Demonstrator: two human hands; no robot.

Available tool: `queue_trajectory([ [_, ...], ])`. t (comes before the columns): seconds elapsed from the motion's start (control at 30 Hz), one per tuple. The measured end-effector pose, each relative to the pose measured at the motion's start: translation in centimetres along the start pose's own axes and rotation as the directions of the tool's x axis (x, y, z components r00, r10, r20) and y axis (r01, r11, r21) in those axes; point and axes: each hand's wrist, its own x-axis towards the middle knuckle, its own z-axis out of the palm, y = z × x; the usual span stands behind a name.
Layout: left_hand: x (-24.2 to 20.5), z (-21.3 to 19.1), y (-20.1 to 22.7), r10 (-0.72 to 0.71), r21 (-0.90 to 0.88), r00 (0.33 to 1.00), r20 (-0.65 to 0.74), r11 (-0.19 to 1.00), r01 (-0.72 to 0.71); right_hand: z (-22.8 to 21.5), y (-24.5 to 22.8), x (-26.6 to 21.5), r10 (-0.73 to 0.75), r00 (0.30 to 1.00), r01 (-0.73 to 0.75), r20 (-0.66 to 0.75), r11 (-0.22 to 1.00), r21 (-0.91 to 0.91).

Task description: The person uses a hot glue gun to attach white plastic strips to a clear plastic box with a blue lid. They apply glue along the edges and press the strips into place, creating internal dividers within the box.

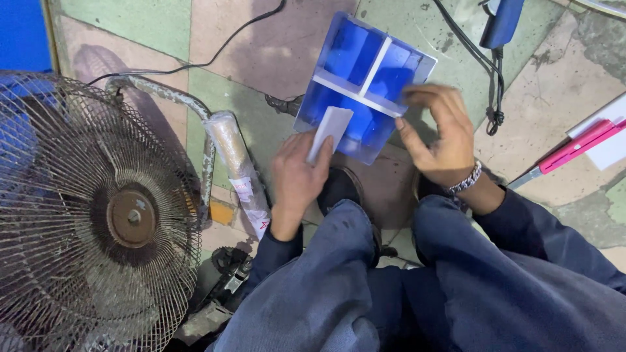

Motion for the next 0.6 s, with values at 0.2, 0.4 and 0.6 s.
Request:
queue_trajectory([
  [0.2, 1.5, 0.6, 3.8, -0.017, 0.072, 1.0, -0.012, 0.997, 0.018, 0.2, 1.2, 0.3, 0.161, 0.979, -0.133, 0.126, 0.97, -0.205],
  [0.4, 0.3, 3.5, 1.7, 0.06, 0.133, 0.997, -0.054, 0.99, -0.052, -0.5, 1.1, 0.5, 0.212, 0.959, -0.172, 0.186, 0.962, -0.211],
  [0.6, 0.3, 6.5, -0.5, 0.099, 0.2, 0.99, -0.099, 0.977, -0.078, -0.5, 1.4, 0.3, 0.187, 0.966, -0.152, 0.178, 0.969, -0.194],
])
